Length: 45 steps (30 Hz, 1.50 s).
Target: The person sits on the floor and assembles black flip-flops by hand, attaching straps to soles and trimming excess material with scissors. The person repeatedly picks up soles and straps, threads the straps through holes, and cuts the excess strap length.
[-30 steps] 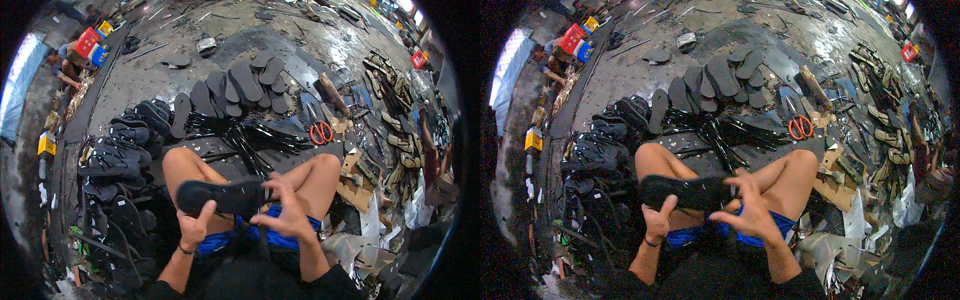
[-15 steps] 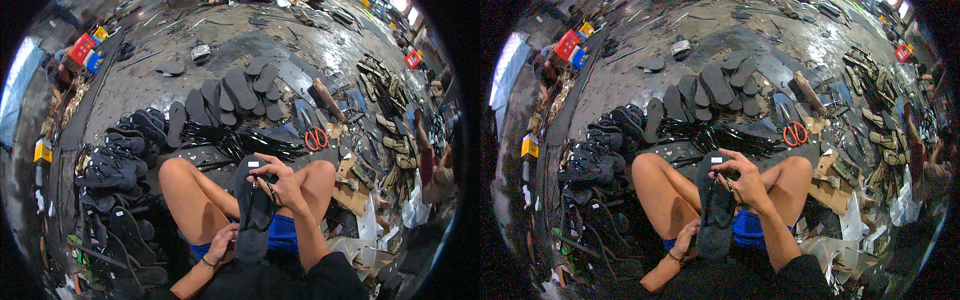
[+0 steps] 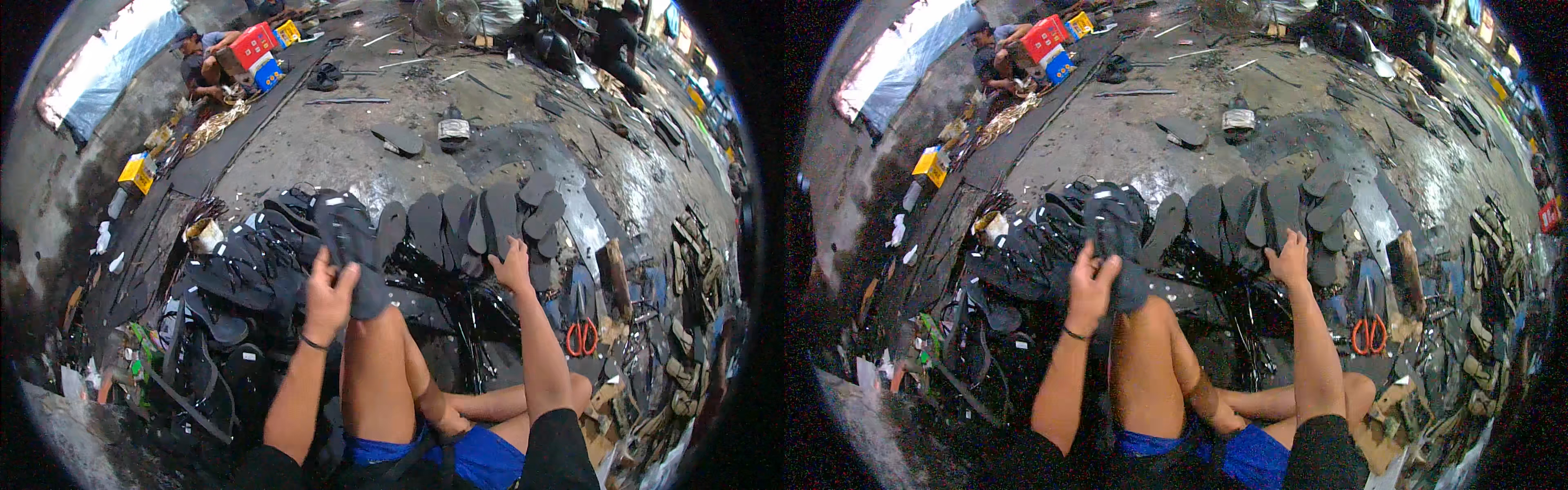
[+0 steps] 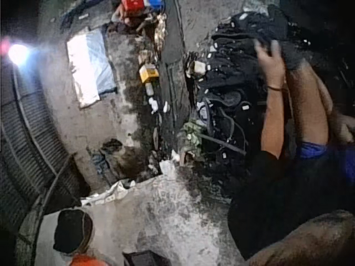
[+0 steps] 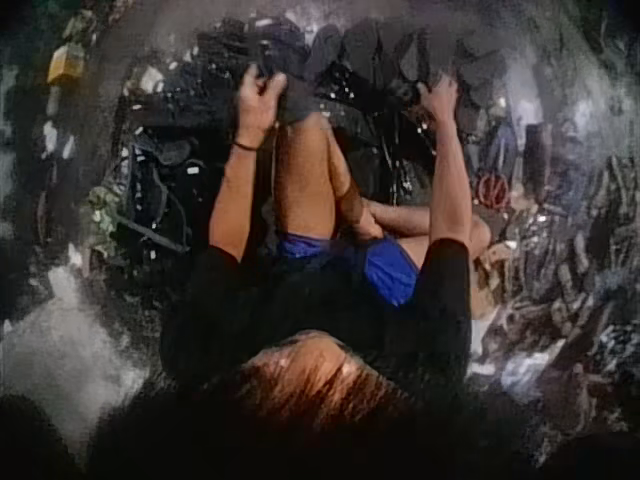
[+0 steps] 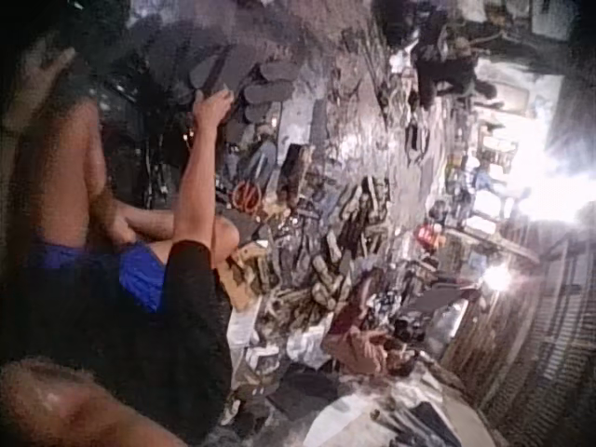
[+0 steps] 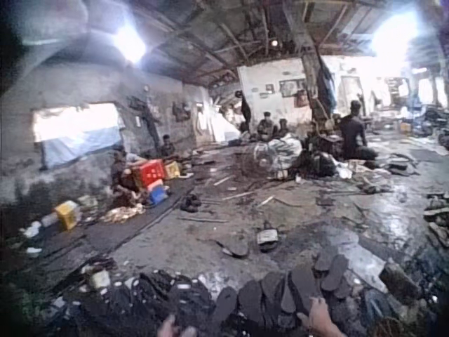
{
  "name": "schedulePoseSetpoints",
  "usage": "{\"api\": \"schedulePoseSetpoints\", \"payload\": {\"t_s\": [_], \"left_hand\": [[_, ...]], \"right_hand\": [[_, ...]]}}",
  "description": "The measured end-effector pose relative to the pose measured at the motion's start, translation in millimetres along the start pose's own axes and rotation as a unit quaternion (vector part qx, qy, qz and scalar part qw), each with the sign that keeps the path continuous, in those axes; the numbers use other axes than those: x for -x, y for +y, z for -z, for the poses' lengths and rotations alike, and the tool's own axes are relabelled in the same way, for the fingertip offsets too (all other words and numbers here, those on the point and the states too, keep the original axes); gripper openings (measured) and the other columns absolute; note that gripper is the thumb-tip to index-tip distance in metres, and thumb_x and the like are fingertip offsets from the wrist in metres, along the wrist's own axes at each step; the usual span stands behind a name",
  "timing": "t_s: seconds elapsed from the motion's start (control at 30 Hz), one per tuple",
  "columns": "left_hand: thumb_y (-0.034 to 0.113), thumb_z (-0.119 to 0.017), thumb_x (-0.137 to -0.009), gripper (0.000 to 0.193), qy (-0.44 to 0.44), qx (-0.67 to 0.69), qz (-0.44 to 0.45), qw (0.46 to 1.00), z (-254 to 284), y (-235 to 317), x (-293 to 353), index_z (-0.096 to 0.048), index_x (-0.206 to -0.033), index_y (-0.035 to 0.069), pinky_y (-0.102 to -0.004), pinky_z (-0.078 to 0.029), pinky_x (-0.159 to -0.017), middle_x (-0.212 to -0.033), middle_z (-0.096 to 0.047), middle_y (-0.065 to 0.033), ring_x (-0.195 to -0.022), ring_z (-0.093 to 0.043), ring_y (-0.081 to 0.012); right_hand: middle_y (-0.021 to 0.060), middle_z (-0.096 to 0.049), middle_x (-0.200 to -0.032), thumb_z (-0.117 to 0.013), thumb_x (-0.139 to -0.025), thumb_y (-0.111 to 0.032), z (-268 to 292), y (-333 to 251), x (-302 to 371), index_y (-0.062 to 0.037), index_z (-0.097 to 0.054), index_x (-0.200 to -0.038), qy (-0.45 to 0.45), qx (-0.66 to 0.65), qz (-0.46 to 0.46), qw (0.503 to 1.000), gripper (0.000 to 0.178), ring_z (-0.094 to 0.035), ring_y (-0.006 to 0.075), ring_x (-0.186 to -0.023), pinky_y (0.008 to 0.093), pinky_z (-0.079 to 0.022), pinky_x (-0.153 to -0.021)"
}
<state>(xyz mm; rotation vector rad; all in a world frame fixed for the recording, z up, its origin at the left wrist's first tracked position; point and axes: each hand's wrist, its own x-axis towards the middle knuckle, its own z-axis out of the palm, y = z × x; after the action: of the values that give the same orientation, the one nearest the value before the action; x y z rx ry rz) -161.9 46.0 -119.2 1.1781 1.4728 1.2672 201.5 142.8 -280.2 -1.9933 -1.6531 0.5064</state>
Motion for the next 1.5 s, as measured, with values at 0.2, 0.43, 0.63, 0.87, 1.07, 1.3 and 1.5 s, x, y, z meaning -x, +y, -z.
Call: {"api": "schedulePoseSetpoints", "payload": {"t_s": [0.2, 0.43, 0.63, 0.87, 1.07, 1.3, 1.5], "left_hand": [[0.025, -0.068, -0.093, 0.077, 0.122, -0.226, -0.055, 0.965, 42.8, -6.9, -0.8, -0.024, -0.151, 0.000, -0.0431, -0.036, -0.109, -0.143, -0.047, -0.0247, -0.133, -0.046, -0.0316], [0.007, -0.066, -0.092, 0.082, -0.003, 0.051, -0.051, 0.997, -45.6, 12.3, 47.7, -0.014, -0.155, 0.007, -0.0358, -0.045, -0.102, -0.143, -0.045, -0.0230, -0.129, -0.049, -0.0316], [-0.006, -0.060, -0.088, 0.079, -0.039, 0.022, -0.043, 0.998, -27.8, 55.8, 93.9, -0.017, -0.153, 0.001, -0.0375, -0.042, -0.105, -0.139, -0.045, -0.0199, -0.122, -0.052, -0.0280], [0.025, -0.083, -0.075, 0.090, -0.014, -0.388, -0.058, 0.920, 29.5, 18.9, 195.9, -0.034, -0.145, -0.003, -0.0487, -0.031, -0.110, -0.139, -0.042, -0.0243, -0.130, -0.038, -0.0401], [0.010, -0.074, -0.082, 0.045, -0.096, -0.285, -0.220, 0.928, -34.3, 43.7, 171.6, -0.060, -0.124, 0.000, -0.0390, -0.047, -0.096, -0.123, -0.060, -0.0168, -0.111, -0.058, -0.0325], [0.010, -0.067, -0.093, 0.034, -0.186, 0.153, 0.043, 0.970, -147.4, 27.5, 130.1, -0.061, -0.125, 0.000, -0.0269, -0.054, -0.072, -0.104, -0.069, -0.0077, -0.089, -0.065, -0.0112], [0.005, -0.068, -0.091, 0.046, -0.239, 0.195, 0.018, 0.951, -125.1, 48.0, 143.5, -0.053, -0.135, 0.002, -0.0255, -0.055, -0.072, -0.097, -0.070, -0.0040, -0.084, -0.066, -0.0110]], "right_hand": [[0.0278, -0.051, -0.129, -0.075, -0.081, -0.039, -29.4, 16.6, -30.8, 0.0025, -0.042, -0.136, -0.038, 0.082, -0.014, 0.996, 0.076, -0.052, 0.0440, -0.119, 0.0480, -0.046, -0.098], [0.0063, -0.064, -0.089, -0.063, -0.092, -0.018, 37.3, -32.2, 96.4, 0.0049, -0.065, -0.104, -0.140, -0.341, 0.060, 0.928, 0.027, -0.058, 0.0129, -0.084, 0.0315, -0.049, -0.077], [0.0193, -0.069, -0.096, -0.074, -0.084, -0.034, -2.2, -23.3, 151.0, -0.0006, -0.067, -0.103, -0.127, -0.127, -0.054, 0.982, 0.039, -0.067, 0.0360, -0.092, 0.0432, -0.053, -0.080], [0.0174, -0.072, -0.089, -0.077, -0.078, -0.026, -4.8, 7.2, 165.4, -0.0034, -0.074, -0.096, -0.098, -0.122, -0.118, 0.981, 0.029, -0.070, 0.0339, -0.085, 0.0412, -0.055, -0.080], [0.0156, -0.073, -0.086, -0.065, -0.090, -0.013, 45.4, 3.0, 185.0, 0.0013, -0.070, -0.108, 0.052, -0.184, -0.008, 0.982, 0.023, -0.071, 0.0267, -0.079, 0.0335, -0.054, -0.076], [0.0105, -0.072, -0.095, -0.069, -0.092, -0.014, 152.0, -80.9, 263.0, 0.0071, -0.067, -0.110, -0.103, -0.395, -0.039, 0.912, 0.028, -0.067, 0.0124, -0.080, 0.0272, -0.054, -0.075], [0.0125, -0.070, -0.099, -0.067, -0.093, -0.008, 175.6, -110.2, 312.7, 0.0035, -0.065, -0.119, -0.054, -0.618, -0.162, 0.767, 0.028, -0.071, 0.0176, -0.079, 0.0274, -0.061, -0.066]]}}
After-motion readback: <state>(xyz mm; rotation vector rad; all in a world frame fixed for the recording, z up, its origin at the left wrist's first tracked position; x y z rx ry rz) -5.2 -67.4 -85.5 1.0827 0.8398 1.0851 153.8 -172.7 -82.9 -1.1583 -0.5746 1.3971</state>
